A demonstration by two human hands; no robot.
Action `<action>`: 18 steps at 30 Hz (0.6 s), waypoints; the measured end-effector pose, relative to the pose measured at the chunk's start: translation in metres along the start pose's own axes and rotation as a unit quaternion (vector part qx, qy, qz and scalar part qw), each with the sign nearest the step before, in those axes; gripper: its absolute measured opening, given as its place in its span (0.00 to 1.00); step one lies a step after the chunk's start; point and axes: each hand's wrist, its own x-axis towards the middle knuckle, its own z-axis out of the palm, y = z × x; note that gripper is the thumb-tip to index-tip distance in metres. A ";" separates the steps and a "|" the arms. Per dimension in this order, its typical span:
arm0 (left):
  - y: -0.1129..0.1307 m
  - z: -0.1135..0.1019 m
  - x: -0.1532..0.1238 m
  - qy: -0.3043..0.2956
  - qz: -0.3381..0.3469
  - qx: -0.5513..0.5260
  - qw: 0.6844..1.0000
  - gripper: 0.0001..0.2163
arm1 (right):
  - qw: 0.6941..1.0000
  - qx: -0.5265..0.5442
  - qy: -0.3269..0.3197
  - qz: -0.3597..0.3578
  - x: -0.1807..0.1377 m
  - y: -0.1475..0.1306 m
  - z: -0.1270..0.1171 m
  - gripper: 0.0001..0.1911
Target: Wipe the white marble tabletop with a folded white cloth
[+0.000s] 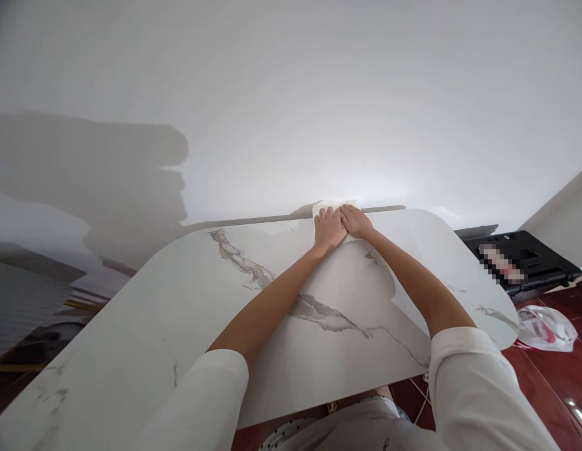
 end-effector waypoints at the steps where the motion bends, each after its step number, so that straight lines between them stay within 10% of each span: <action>1: 0.002 0.000 -0.001 -0.002 0.003 -0.001 1.000 0.20 | 1.000 0.000 0.001 0.002 -0.002 0.001 0.000 0.27; 18: 0.028 -0.020 -0.061 -0.023 0.032 0.000 0.999 0.22 | 0.999 0.017 0.002 0.035 -0.074 -0.017 -0.016 0.29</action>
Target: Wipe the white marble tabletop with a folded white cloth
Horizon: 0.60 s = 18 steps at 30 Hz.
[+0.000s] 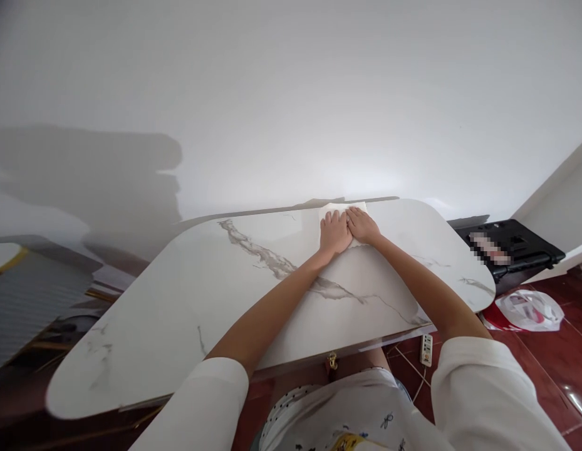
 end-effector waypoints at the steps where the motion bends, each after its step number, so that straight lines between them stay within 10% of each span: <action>1: 0.001 -0.002 -0.005 0.000 0.002 0.001 1.000 0.22 | 1.000 -0.001 -0.002 0.004 -0.005 -0.003 -0.001 0.29; 18: 0.022 -0.025 -0.088 0.002 -0.016 0.019 1.000 0.22 | 0.999 -0.008 -0.007 -0.032 -0.083 -0.041 -0.014 0.29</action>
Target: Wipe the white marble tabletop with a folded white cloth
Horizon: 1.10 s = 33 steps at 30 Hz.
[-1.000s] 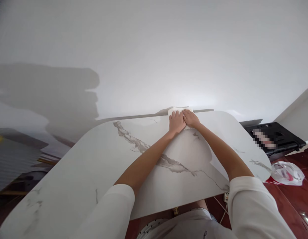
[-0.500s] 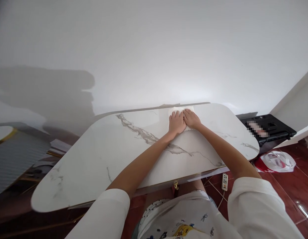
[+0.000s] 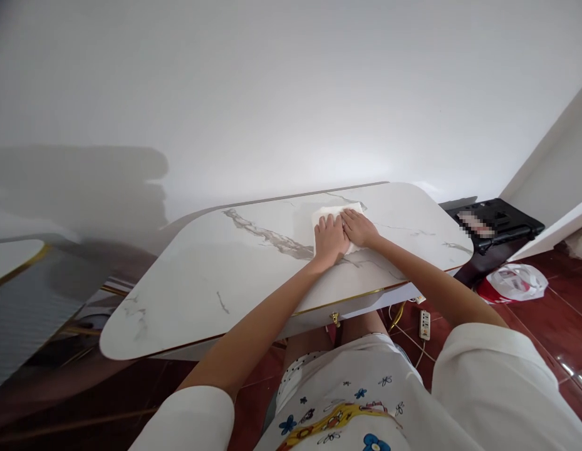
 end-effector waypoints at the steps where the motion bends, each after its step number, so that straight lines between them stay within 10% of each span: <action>1: 0.001 -0.001 -0.004 0.000 0.000 0.000 1.000 0.22 | 1.000 0.002 0.003 -0.001 -0.003 -0.001 0.001 0.29; 24: 0.030 -0.034 -0.099 -0.011 -0.008 0.011 1.000 0.24 | 0.998 0.004 0.033 -0.055 -0.097 -0.030 -0.006 0.29; 33: 0.054 -0.030 -0.093 -0.043 0.004 0.000 0.999 0.25 | 0.997 0.025 0.019 -0.067 -0.107 -0.006 -0.017 0.29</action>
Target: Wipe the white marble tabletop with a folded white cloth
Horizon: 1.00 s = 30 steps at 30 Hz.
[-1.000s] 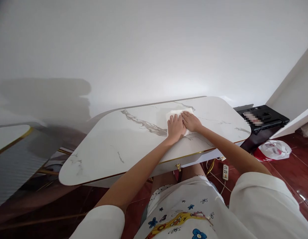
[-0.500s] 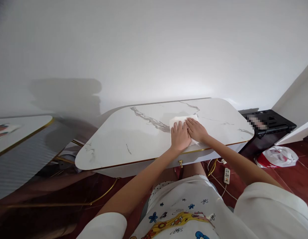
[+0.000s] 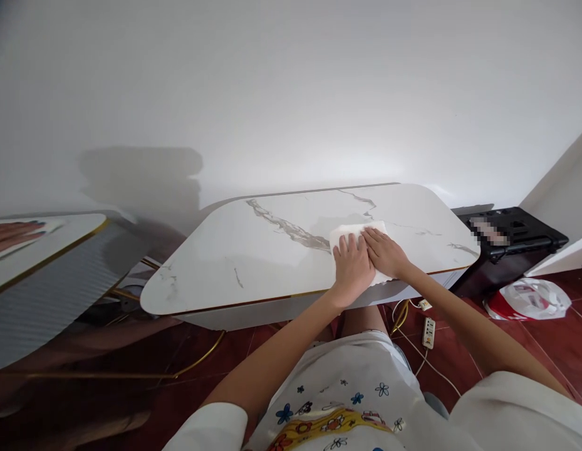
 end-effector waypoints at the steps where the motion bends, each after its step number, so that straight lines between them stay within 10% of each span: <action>1: 0.002 0.001 0.004 -0.006 0.001 -0.002 1.000 0.25 | 1.000 0.001 0.001 0.002 0.002 0.005 0.000 0.29; 30: -0.048 0.038 0.176 0.027 -0.017 -0.047 0.998 0.23 | 0.994 0.020 -0.031 0.104 0.158 0.089 0.019 0.29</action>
